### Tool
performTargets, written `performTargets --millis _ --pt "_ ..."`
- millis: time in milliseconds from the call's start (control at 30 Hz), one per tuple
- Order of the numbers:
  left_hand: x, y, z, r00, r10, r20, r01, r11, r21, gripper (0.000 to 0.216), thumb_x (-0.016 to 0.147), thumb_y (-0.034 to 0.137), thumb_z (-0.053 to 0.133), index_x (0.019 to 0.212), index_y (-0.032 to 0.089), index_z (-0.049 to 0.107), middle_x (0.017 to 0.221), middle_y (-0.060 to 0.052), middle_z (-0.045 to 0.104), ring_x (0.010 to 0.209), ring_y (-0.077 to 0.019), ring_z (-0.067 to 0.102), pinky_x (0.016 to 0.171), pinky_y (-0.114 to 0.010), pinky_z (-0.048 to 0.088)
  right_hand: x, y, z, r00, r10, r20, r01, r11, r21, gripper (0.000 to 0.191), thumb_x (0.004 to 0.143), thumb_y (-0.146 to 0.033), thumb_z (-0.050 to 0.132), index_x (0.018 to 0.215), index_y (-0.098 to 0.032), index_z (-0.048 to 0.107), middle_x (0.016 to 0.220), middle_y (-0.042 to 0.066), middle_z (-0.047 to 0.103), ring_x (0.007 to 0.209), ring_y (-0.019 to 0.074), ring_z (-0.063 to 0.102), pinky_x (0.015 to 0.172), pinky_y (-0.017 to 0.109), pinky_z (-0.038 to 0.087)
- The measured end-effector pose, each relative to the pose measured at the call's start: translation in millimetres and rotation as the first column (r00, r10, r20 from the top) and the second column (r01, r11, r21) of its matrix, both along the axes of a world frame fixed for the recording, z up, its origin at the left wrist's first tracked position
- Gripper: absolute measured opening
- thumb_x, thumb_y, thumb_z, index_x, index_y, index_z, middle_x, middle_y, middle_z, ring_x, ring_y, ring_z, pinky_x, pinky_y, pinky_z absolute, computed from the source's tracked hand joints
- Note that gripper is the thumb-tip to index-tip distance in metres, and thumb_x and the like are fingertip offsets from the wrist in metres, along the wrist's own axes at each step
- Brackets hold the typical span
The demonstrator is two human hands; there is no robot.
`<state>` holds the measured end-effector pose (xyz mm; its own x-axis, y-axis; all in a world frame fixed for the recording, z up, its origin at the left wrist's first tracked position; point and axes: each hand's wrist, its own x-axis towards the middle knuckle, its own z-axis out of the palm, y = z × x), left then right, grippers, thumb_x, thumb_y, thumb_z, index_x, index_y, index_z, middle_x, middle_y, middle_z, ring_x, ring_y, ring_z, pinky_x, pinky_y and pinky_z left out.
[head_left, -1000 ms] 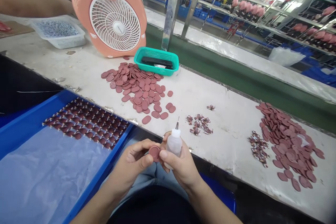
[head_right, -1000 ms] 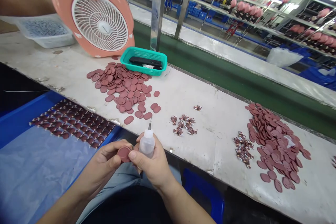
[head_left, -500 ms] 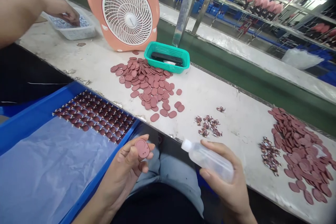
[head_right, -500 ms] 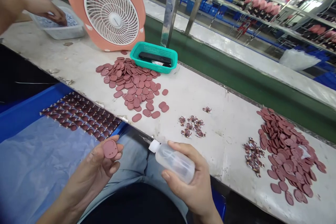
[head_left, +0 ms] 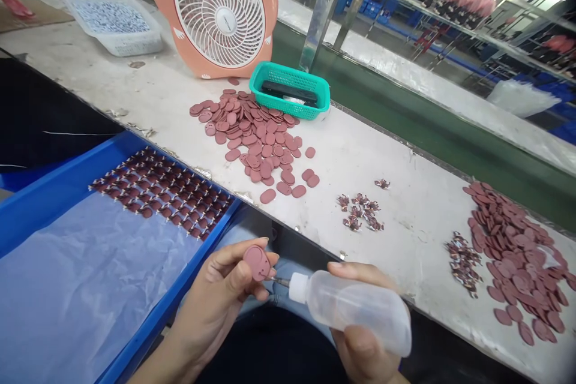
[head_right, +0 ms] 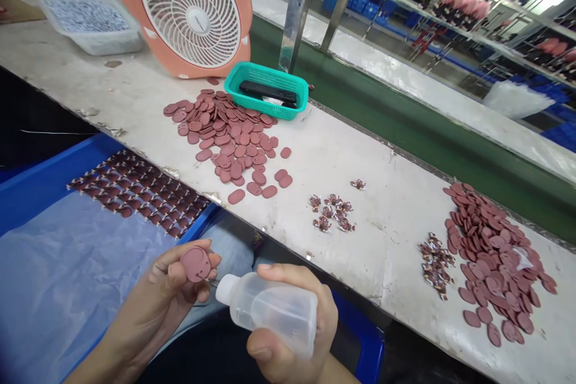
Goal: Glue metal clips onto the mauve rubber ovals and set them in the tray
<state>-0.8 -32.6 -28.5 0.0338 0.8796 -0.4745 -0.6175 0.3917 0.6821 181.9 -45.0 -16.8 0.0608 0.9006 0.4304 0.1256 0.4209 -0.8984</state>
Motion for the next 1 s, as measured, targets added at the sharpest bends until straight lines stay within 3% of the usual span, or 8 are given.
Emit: performTargets --millis 100,300,1000 --pt "2.4 -0.6 8.7 1.0 0.015 -0.01 -0.015 1.0 -0.012 0.039 0.055 0.05 0.093 0.085 0.027 0.084 0.078 -0.008 0.08 0.065 -0.0159 0.067 0.051 -0.019 0.053 -4.0 5.3 8.7 0.995 0.043 -0.086 -0.047 0.998 -0.045 0.038 0.09 -0.054 0.064 0.113 -0.023 0.067 0.052 -0.004 0.05 0.035 0.0117 0.04 0.032 0.026 0.032" --pt "8.4 -1.6 23.2 0.997 0.065 -0.033 -0.067 0.996 -0.06 0.04 0.05 0.05 0.095 0.079 0.025 0.084 0.073 -0.006 0.079 0.064 -0.0145 0.065 0.051 -0.017 0.051 -5.6 7.2 13.5 0.992 0.05 -0.114 -0.058 0.996 -0.065 0.035 0.088 -0.051 0.067 0.111 -0.024 0.069 0.052 -0.005 0.048 0.034 0.011 0.035 0.031 0.026 0.027" --pt "2.2 -1.0 6.4 1.0 -0.013 -0.01 0.013 1.0 -0.006 0.036 0.06 0.047 0.092 0.087 0.026 0.084 0.08 -0.007 0.081 0.066 -0.0154 0.069 0.053 -0.016 0.055 -1.7 7.4 9.2 0.996 0.028 -0.089 -0.037 0.994 -0.1 0.032 0.089 -0.05 0.066 0.111 -0.027 0.069 0.061 -0.002 0.061 0.039 0.0115 0.046 0.035 0.025 0.037"
